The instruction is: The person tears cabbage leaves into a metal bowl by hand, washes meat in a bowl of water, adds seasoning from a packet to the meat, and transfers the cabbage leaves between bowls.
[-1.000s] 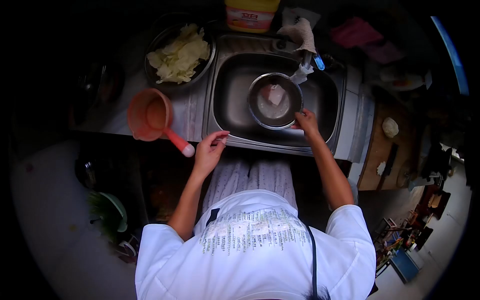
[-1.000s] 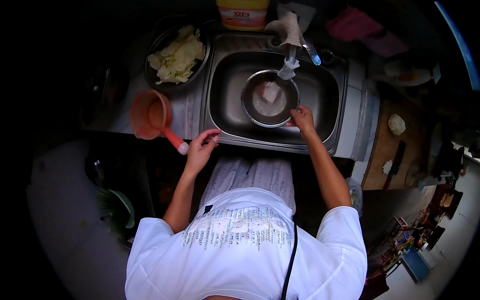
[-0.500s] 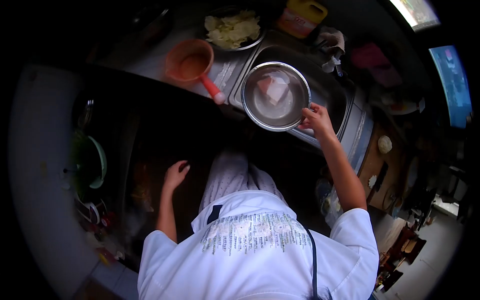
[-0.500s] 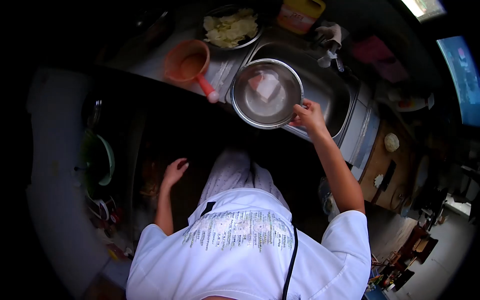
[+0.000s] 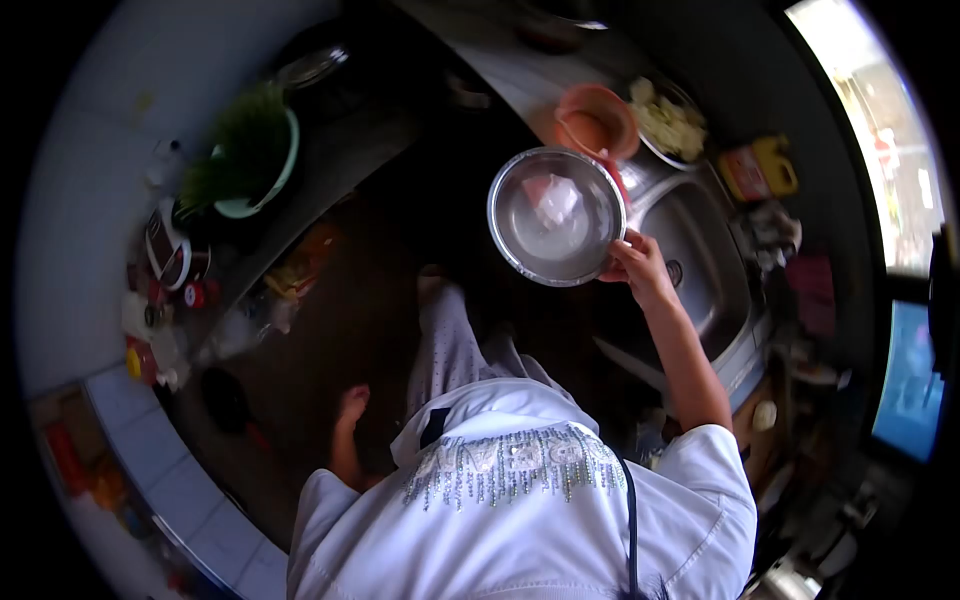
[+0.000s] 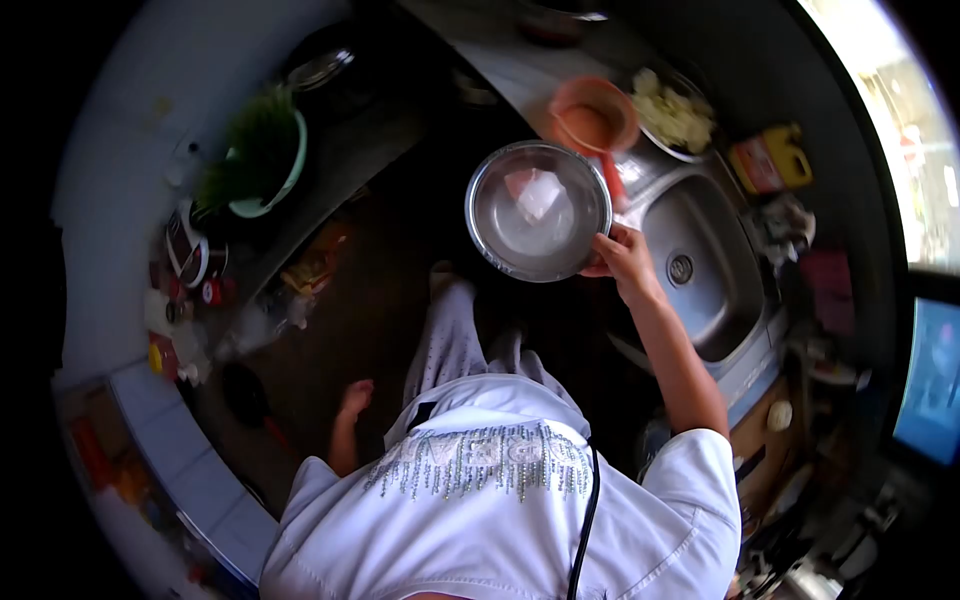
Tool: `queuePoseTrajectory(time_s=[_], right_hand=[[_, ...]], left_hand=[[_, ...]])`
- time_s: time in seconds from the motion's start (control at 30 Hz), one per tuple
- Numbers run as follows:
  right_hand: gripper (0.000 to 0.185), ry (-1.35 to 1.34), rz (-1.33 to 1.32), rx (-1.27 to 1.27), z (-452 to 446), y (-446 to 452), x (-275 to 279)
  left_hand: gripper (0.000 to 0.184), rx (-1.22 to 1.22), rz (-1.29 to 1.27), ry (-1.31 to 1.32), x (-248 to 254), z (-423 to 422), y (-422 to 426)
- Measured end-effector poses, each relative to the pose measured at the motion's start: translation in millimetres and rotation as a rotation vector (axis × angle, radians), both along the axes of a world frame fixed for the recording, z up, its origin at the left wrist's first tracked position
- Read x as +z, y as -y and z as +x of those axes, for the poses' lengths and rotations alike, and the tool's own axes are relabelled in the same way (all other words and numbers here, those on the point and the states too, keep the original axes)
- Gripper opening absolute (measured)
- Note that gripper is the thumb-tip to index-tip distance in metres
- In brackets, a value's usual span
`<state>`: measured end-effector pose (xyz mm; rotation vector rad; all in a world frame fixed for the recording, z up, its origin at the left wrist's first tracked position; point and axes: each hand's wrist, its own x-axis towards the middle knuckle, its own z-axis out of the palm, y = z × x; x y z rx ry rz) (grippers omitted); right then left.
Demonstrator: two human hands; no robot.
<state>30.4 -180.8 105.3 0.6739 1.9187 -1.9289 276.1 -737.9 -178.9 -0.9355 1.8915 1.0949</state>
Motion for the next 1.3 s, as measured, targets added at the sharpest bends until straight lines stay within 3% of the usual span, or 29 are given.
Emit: queuePoseTrajectory(time_s=[0.03,0.1,0.13,0.17,0.23,0.27,0.33,0.47,0.53,0.67,0.83,0.9,0.97,1.0,1.1,1.3], right_hand=[[0.020,0.005,-0.015,0.012,-12,14,-6],[0.018,0.024,-0.022,0.080,-40,47,-20],[0.018,0.042,-0.033,0.082,-52,69,-23],[0.017,0.058,-0.037,0.084,-66,88,-26],[0.018,0.036,-0.095,0.147,-94,115,-54],[0.018,0.030,-0.101,0.163,-108,131,-67],[0.018,0.033,-0.117,0.201,-150,177,-93],[0.019,-0.008,-0.160,0.239,-200,232,-126],[0.022,-0.020,-0.154,0.268,-224,247,-163],[0.017,0.036,-0.157,0.266,-269,287,-209],[0.018,0.068,-0.164,0.271,-316,313,-285],[0.018,0.087,-0.097,0.281,-325,322,-310],[0.018,0.075,-0.109,0.268,-335,329,-333],[0.018,0.056,-0.112,0.267,-340,332,-343],[0.018,0.107,-0.121,0.248,-352,339,-375],[0.024,0.173,-0.104,0.306,-371,350,-409]], left_hand=[[0.025,0.035,-0.004,-0.001,-20,19,15],[0.023,-0.441,-0.142,-0.398,-47,53,51],[0.020,-0.871,-0.301,-0.494,-54,60,71],[0.020,-0.854,-0.308,-0.489,-60,65,85],[0.020,-0.307,0.045,-0.295,-63,75,101],[0.020,-0.293,0.034,-0.292,-57,70,111],[0.024,-0.141,0.028,-0.538,-48,52,137],[0.021,-0.239,-0.076,-0.386,-57,29,190],[0.018,0.153,-0.086,-0.241,-13,-8,175],[0.019,0.134,-0.025,-0.292,29,-50,163],[0.019,0.458,0.064,-0.125,31,-47,125],[0.019,0.511,0.202,-0.209,39,-45,107],[0.019,0.621,0.173,-0.218,42,-43,84],[0.021,0.818,0.374,-0.168,44,-43,82],[0.022,0.638,0.191,-0.155,43,-42,59],[0.025,0.729,0.120,-0.021,58,-69,25]])
